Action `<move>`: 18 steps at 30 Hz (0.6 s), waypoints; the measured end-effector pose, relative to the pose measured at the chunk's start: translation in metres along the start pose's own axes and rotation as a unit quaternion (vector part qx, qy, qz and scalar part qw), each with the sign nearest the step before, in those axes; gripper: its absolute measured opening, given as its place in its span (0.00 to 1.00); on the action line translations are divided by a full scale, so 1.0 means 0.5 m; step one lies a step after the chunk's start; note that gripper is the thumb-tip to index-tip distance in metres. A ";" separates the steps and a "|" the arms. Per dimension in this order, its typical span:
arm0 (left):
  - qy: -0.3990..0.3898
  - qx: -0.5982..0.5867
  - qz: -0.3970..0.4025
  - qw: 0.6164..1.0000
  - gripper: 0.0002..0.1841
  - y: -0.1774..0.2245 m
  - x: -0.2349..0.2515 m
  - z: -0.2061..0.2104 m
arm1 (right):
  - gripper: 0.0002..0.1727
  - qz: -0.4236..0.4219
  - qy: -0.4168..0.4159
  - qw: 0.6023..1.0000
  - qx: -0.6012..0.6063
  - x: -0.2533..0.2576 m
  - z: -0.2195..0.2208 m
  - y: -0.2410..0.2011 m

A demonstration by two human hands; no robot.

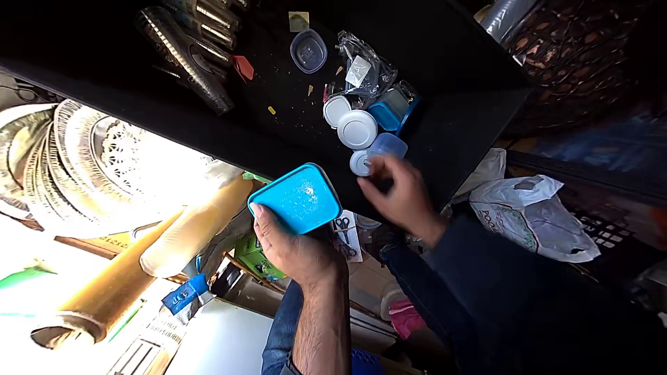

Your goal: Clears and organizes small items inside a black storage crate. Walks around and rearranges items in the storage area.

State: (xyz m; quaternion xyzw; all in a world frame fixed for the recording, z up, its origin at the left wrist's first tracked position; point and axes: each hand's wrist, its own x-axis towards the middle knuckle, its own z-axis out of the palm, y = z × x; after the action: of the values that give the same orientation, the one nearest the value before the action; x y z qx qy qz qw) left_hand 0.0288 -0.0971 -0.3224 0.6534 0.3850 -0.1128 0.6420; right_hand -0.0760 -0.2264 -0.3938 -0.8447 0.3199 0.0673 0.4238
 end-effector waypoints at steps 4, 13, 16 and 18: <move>0.005 -0.008 0.010 1.000 0.22 -0.001 0.002 -0.001 | 0.70 0.174 -0.171 0.922 -0.300 0.172 0.064 0.202; 0.017 -0.034 -0.013 0.999 0.23 0.014 0.011 -0.027 | 0.67 0.247 -0.187 0.900 -0.306 0.142 0.110 0.256; 0.024 -0.039 -0.006 0.999 0.22 0.015 0.017 -0.029 | 0.57 0.222 -0.115 0.948 -0.198 0.086 0.020 0.161; 0.016 -0.046 -0.003 0.999 0.23 0.021 0.020 -0.028 | 0.55 0.150 -0.048 0.987 -0.033 0.007 -0.075 0.071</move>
State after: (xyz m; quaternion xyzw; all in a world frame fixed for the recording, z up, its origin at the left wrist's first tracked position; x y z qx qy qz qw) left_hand 0.0374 -0.0794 -0.3190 0.6237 0.4023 -0.0865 0.6646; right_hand -0.1006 -0.2721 -0.3951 -0.7962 0.4203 0.1809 0.3959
